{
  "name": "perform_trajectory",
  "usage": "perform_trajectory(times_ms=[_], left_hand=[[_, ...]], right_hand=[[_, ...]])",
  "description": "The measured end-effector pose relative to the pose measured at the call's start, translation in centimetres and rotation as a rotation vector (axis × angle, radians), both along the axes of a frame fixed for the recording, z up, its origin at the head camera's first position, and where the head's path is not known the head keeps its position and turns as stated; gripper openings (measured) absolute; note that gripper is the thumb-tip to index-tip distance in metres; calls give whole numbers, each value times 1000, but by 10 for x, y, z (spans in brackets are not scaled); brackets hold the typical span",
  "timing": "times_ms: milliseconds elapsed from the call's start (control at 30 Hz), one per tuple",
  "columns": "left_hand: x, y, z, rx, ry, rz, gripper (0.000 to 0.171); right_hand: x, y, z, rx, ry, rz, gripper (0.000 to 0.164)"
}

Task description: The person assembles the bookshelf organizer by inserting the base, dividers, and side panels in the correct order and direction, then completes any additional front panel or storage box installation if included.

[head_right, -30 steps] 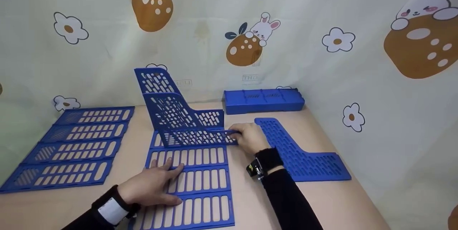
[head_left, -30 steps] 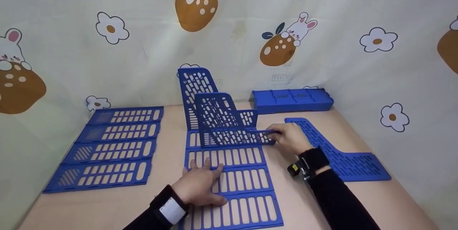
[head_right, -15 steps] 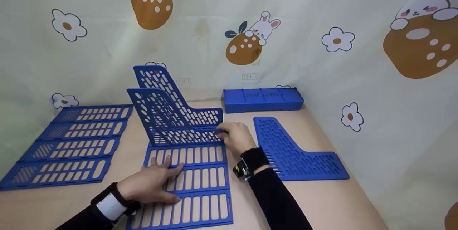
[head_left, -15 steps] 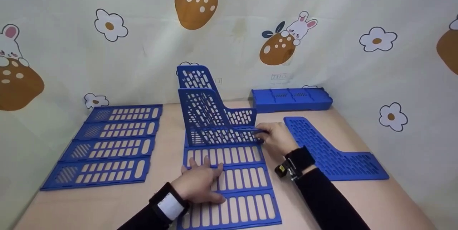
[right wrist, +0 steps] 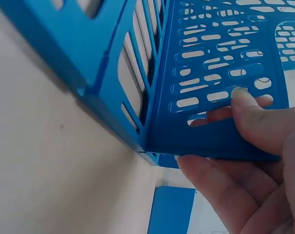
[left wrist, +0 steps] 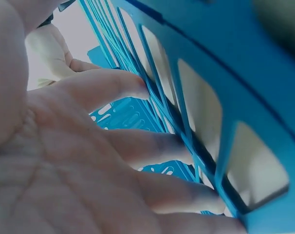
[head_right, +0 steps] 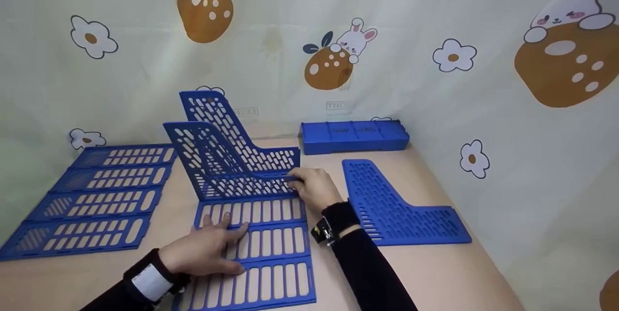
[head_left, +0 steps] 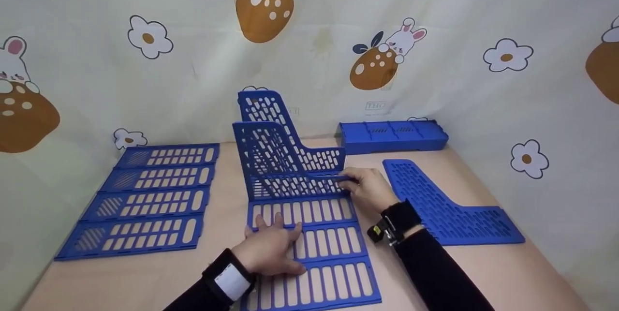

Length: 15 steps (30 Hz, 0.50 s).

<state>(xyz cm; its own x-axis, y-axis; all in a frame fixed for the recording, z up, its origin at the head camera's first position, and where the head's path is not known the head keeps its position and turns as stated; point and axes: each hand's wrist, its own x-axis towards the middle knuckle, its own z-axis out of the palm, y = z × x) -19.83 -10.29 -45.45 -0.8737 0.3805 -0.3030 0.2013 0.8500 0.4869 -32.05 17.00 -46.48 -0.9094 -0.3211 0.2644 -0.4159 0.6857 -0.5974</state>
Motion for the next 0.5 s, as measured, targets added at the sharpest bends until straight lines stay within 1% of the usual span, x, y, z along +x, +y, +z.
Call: perform_trajectory(times_ms=[67,133,167,233,300,367,433,500], left_hand=[[1,0,0,16,0,19,94],[1,1,-1,23,11,27,95],[1,2,-1,25,14,30,95],[-1,1,-2,33,21,36,96],[-5,-1,-1,29,29,40,96],[-11,-5,-1,36,29,48,95],[-17,-9,-1,44,32,52,95],[-23,-12,-3,57,35,57,94]], right_hand=[[0,6,2,-2,-58,-6,27],[1,22,4,9,-101,-18,35],[2,34,6,25,-115,-31,38],[4,64,9,67,-108,-65,39],[7,98,12,129,-86,-124,35],[10,130,12,187,-90,-194,32],[13,157,12,231,-128,-251,32],[15,177,11,264,-188,-290,37]])
